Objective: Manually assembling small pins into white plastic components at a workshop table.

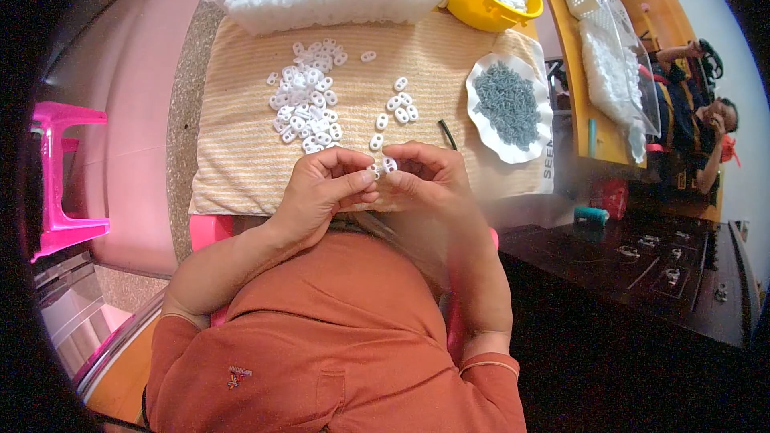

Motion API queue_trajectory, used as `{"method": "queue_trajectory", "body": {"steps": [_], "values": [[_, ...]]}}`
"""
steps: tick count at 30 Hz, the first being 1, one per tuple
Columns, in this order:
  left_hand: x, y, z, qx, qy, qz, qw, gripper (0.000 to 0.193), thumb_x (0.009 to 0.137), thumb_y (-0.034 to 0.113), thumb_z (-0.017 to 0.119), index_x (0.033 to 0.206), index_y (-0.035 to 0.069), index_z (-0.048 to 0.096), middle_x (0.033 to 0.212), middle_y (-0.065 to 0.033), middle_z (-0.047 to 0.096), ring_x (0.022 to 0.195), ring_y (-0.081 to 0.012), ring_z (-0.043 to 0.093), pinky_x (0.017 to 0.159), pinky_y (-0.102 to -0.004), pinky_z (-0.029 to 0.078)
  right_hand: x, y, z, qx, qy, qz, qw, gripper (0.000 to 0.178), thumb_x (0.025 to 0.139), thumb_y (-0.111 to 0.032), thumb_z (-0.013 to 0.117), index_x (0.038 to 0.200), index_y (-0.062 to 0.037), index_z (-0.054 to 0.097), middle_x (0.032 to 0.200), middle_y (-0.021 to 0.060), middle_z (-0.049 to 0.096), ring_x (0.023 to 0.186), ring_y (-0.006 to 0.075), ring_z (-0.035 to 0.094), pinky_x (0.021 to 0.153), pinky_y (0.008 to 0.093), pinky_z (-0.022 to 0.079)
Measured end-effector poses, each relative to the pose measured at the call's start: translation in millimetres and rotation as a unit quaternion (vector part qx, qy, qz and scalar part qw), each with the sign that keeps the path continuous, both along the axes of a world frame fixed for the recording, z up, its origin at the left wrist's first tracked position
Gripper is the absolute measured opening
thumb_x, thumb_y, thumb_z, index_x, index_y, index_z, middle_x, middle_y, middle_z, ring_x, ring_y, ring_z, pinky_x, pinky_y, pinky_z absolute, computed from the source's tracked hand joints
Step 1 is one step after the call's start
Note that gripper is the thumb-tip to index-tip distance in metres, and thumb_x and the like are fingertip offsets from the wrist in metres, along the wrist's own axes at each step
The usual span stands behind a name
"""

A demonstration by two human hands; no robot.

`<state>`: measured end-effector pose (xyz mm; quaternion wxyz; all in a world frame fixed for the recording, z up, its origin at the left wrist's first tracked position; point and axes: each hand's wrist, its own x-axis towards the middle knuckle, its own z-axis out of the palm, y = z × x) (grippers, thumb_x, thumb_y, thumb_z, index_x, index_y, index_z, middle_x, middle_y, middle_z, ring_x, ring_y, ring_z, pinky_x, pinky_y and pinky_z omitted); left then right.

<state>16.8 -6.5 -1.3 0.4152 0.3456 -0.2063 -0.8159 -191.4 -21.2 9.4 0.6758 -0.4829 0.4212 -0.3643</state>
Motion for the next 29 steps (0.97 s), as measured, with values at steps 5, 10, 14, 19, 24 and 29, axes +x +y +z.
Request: {"method": "queue_trajectory", "body": {"steps": [5, 10, 14, 19, 24, 29], "values": [[0.9, -0.2, 0.7, -0.007, -0.002, -0.009, 1.0, 0.017, 0.089, 0.006, 0.065, 0.105, 0.0, 0.061, 0.092, -0.0058, 0.065, 0.078, -0.0104, 0.064, 0.072, -0.0239, 0.056, -1.3, 0.7, -2.4, -0.014, 0.004, 0.0, 1.0, 0.033, 0.085, 0.001, 0.066, 0.117, 0.0052, 0.059, 0.101, 0.0102, 0.068, 0.089, 0.0147, 0.065, 0.08, 0.0267, 0.054], [0.7, -0.3, -0.2, -0.009, 0.0, -0.01, 1.0, 0.018, 0.089, 0.007, 0.065, 0.105, 0.0, 0.061, 0.092, -0.0057, 0.065, 0.078, -0.0105, 0.064, 0.072, -0.024, 0.056, -1.6, 1.1, -3.0, -0.016, 0.007, -0.006, 1.0, 0.033, 0.085, 0.001, 0.067, 0.117, 0.0047, 0.06, 0.099, 0.0094, 0.067, 0.088, 0.0143, 0.065, 0.079, 0.0268, 0.054], [1.0, 0.0, 0.2, -0.006, 0.0, -0.01, 1.0, 0.019, 0.089, 0.007, 0.065, 0.105, 0.0, 0.061, 0.092, -0.0059, 0.065, 0.078, -0.0105, 0.064, 0.072, -0.0242, 0.057, -2.9, 1.7, -3.3, -0.02, 0.012, -0.011, 1.0, 0.033, 0.085, 0.0, 0.067, 0.116, 0.0044, 0.06, 0.099, 0.0089, 0.067, 0.087, 0.0136, 0.064, 0.078, 0.0267, 0.054], [1.1, -0.4, 1.4, -0.007, -0.001, -0.011, 1.0, 0.018, 0.089, 0.007, 0.065, 0.105, -0.001, 0.061, 0.091, -0.0062, 0.065, 0.078, -0.0108, 0.064, 0.072, -0.0244, 0.056, -2.4, 1.7, -3.0, -0.013, 0.006, -0.013, 1.0, 0.033, 0.084, 0.0, 0.068, 0.116, 0.004, 0.06, 0.097, 0.0083, 0.067, 0.086, 0.0128, 0.064, 0.076, 0.0258, 0.053], [0.3, -0.2, 0.7, -0.013, -0.003, -0.009, 1.0, 0.017, 0.089, 0.007, 0.065, 0.104, -0.001, 0.061, 0.09, -0.0064, 0.065, 0.077, -0.0113, 0.064, 0.072, -0.0244, 0.056, -5.1, 0.9, -5.5, -0.025, 0.021, -0.005, 0.999, 0.033, 0.084, 0.0, 0.067, 0.116, 0.0041, 0.06, 0.097, 0.0084, 0.067, 0.086, 0.0128, 0.064, 0.076, 0.0256, 0.053], [0.3, 0.1, -0.6, -0.012, 0.002, -0.01, 1.0, 0.017, 0.089, 0.006, 0.065, 0.104, -0.001, 0.06, 0.09, -0.0068, 0.065, 0.077, -0.0122, 0.064, 0.072, -0.0246, 0.056, -3.9, 1.6, -5.3, -0.017, 0.012, -0.005, 1.0, 0.034, 0.084, -0.002, 0.068, 0.117, 0.004, 0.06, 0.098, 0.0088, 0.067, 0.087, 0.0131, 0.064, 0.077, 0.026, 0.053]]}}
